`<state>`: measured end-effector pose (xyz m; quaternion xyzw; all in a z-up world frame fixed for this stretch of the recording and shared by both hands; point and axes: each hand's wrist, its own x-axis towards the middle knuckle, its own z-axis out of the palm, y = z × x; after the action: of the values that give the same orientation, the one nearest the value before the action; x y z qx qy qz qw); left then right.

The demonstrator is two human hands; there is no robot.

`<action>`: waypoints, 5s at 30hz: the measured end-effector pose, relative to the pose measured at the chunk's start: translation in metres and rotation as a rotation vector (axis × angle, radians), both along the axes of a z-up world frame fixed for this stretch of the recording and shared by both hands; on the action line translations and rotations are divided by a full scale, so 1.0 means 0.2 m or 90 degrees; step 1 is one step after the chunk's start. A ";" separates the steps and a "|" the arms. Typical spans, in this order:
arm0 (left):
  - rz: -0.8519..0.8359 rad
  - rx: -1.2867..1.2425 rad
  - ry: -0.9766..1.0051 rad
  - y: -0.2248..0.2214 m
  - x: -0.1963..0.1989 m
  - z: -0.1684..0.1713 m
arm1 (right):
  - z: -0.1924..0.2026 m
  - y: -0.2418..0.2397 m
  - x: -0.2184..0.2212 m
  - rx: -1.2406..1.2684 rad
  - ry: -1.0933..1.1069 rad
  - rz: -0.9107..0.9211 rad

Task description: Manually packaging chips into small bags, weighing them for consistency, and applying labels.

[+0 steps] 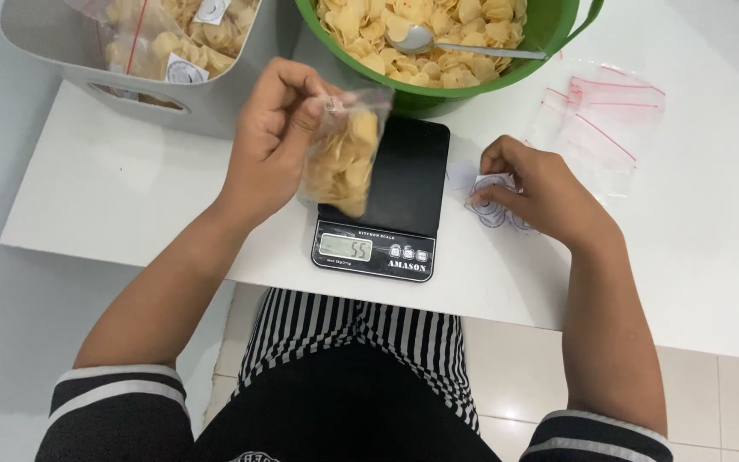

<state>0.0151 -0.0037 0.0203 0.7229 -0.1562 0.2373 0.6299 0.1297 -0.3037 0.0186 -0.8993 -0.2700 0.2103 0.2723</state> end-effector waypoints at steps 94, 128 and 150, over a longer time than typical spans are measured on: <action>-0.159 -0.046 0.214 -0.11 0.04 -0.11 | 0.31 0.43 -0.12 0.226 -0.159 0.210; -0.159 -0.133 0.138 -0.14 0.04 -0.16 | -0.04 0.43 -0.16 0.623 -0.049 -0.111; -0.076 -0.028 0.152 -0.04 0.19 -0.20 | -0.05 0.45 -0.13 0.516 0.119 -0.124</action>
<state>0.0536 -0.0115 -0.0200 0.7214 -0.1175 0.1148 0.6728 0.1032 -0.2142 0.0088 -0.7179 -0.2186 0.1415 0.6456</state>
